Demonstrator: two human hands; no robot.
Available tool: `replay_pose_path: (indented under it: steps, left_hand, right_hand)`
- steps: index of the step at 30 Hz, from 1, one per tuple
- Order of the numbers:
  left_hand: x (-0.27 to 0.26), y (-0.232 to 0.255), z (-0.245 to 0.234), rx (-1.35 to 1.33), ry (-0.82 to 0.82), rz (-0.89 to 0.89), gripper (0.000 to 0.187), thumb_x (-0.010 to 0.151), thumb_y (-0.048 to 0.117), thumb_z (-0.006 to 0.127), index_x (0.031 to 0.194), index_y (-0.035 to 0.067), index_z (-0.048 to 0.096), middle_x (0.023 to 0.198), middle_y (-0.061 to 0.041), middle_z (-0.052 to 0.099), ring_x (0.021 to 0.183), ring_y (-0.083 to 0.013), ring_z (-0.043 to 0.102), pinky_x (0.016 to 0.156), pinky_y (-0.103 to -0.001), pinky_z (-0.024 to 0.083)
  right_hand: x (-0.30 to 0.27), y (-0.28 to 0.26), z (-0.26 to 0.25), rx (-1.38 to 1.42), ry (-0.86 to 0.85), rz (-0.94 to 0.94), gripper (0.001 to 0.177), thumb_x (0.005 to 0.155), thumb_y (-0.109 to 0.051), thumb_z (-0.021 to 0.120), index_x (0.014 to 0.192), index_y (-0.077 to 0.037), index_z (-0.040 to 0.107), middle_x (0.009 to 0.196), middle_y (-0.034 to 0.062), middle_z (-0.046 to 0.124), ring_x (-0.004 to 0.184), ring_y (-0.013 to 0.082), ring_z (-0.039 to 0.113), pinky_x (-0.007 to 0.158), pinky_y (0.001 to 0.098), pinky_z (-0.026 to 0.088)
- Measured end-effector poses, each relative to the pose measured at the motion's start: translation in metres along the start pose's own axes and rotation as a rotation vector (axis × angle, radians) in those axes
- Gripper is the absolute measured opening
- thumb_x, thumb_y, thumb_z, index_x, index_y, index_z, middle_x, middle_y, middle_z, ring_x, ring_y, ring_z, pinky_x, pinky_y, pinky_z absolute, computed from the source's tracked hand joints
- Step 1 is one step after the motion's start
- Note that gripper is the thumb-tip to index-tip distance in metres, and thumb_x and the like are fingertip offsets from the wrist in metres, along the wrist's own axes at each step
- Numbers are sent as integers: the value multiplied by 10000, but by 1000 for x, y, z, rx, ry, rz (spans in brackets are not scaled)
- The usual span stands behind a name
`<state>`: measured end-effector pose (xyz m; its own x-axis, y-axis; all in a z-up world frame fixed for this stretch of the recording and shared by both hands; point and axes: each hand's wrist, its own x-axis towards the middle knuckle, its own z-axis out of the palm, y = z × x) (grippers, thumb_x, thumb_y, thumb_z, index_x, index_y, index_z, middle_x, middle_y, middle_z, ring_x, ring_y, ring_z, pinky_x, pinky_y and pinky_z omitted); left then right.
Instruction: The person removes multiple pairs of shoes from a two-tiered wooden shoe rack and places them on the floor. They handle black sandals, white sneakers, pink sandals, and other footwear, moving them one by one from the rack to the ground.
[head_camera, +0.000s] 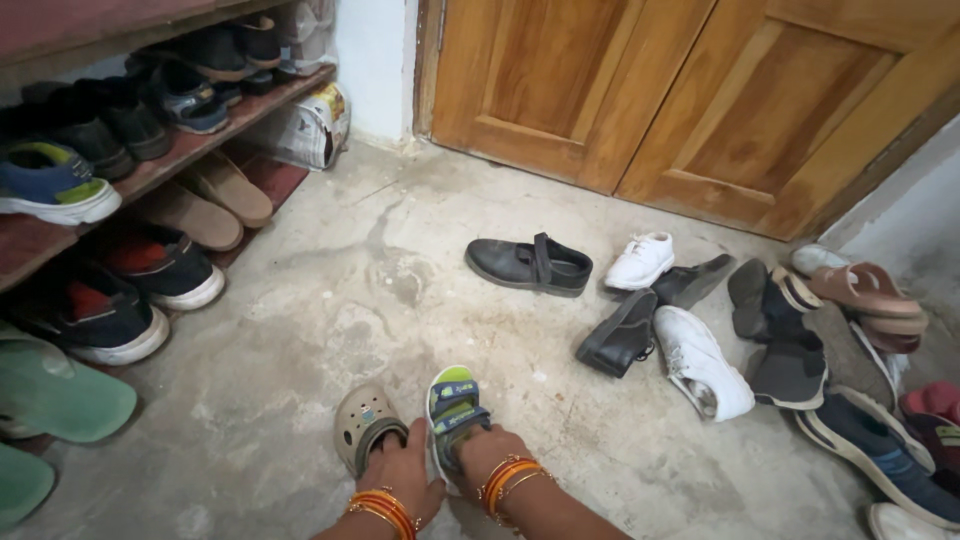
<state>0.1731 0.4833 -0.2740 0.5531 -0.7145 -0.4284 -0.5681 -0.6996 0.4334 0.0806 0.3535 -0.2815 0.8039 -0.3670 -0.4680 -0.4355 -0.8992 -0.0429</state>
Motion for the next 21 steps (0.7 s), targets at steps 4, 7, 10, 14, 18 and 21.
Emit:
replay_pose_path:
  steps: [4, 7, 10, 14, 18, 21]
  left_hand:
    - [11, -10, 12, 91, -54, 31, 952, 779, 265, 789, 1561, 191, 251, 1556, -222, 312, 1430, -448, 372, 1173, -480, 392]
    - [14, -22, 16, 271, -117, 125, 1090, 743, 287, 843, 1590, 123, 175, 1615, -213, 237, 1495, -453, 258, 1233, -491, 278]
    - [13, -24, 21, 365, -100, 205, 1175, 729, 315, 876, 1598, 99, 115, 1645, -198, 169, 1530, -425, 182, 1241, -549, 183]
    - [10, -16, 10, 343, 10, 260, 1129, 718, 339, 869, 1570, 91, 171, 1626, -169, 219, 1523, -379, 221, 1233, -575, 182]
    - [4, 3, -19, 335, 18, 270, 1127, 725, 321, 871, 1582, 118, 168, 1650, -118, 206, 1500, -312, 278, 1247, -603, 146]
    - [-3, 28, -38, 359, 18, 235, 1131, 739, 292, 864, 1597, 148, 142, 1679, -68, 164, 1473, -278, 324, 1247, -656, 106]
  right_hand:
    - [-3, -7, -2, 18, 33, -23, 305, 906, -295, 663, 1119, -90, 740, 1256, 183, 653, 1139, 379, 633, 972, 455, 529]
    - [-4, -10, 0, 10, 79, -48, 268, 921, -255, 637, 1098, -89, 750, 1167, 184, 704, 1112, 373, 658, 954, 460, 539]
    - [-2, -10, 1, 47, 124, -36, 266, 942, -273, 624, 1097, -93, 744, 1106, 198, 718, 1099, 381, 659, 943, 469, 540]
    - [3, -7, -15, 35, 154, -6, 272, 934, -277, 628, 1092, -92, 749, 1112, 199, 716, 1076, 382, 665, 930, 463, 548]
    - [-14, 3, -42, 193, 368, -78, 356, 852, -268, 665, 1169, -110, 703, 1155, 173, 701, 1034, 382, 671, 909, 475, 536]
    - [-25, 12, -71, 271, 241, 50, 389, 896, -370, 650, 1218, -153, 686, 1140, 186, 706, 1063, 366, 676, 939, 470, 535]
